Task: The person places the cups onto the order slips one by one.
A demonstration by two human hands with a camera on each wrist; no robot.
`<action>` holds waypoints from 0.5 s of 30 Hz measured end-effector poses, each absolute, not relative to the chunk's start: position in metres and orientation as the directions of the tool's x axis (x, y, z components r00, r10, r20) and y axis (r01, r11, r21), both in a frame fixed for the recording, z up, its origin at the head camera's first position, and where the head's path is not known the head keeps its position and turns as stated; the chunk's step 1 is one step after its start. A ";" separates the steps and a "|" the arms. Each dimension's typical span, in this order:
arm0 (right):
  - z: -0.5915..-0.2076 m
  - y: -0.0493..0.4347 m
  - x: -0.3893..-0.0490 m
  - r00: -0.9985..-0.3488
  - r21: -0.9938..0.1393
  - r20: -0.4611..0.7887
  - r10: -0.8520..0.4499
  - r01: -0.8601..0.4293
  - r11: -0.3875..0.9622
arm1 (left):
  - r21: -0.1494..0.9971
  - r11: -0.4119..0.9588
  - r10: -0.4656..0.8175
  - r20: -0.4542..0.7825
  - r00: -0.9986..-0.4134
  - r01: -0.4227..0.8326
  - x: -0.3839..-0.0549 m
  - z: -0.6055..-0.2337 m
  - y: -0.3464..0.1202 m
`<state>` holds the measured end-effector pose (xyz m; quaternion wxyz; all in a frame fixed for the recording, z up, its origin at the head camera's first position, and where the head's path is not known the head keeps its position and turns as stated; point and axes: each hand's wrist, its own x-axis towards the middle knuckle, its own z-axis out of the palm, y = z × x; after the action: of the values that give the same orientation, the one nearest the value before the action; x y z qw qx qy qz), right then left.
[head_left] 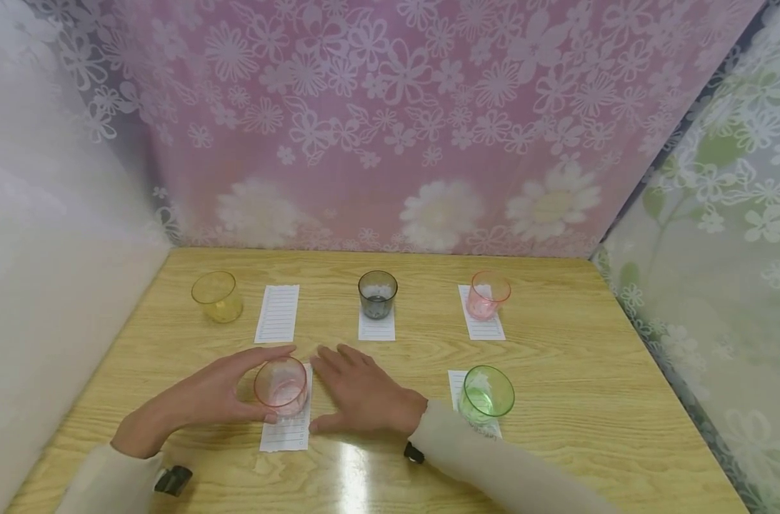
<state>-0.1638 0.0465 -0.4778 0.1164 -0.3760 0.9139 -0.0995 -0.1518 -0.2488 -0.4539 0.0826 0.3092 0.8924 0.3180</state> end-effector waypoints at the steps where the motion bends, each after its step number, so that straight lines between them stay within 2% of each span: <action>1: -0.475 0.049 -0.166 -0.690 -0.276 -0.130 -0.712 -0.664 0.695 | 0.612 0.615 0.595 0.055 -0.802 0.498 -0.152 -0.454 -0.249; 9: -0.457 0.058 -0.180 -0.738 -0.314 -0.072 -0.671 -0.621 0.718 | 0.627 0.648 0.519 0.051 -0.853 0.432 -0.152 -0.445 -0.256; 15: -0.454 0.061 -0.189 -0.780 -0.414 -0.049 -0.624 -0.552 0.724 | 0.606 0.667 0.486 0.090 -0.870 0.435 -0.157 -0.440 -0.263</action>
<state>-0.1891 0.0612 -0.4535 0.0927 -0.3182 0.9237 -0.1919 -0.1569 -0.2628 -0.4398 0.0397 0.2523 0.9120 0.3211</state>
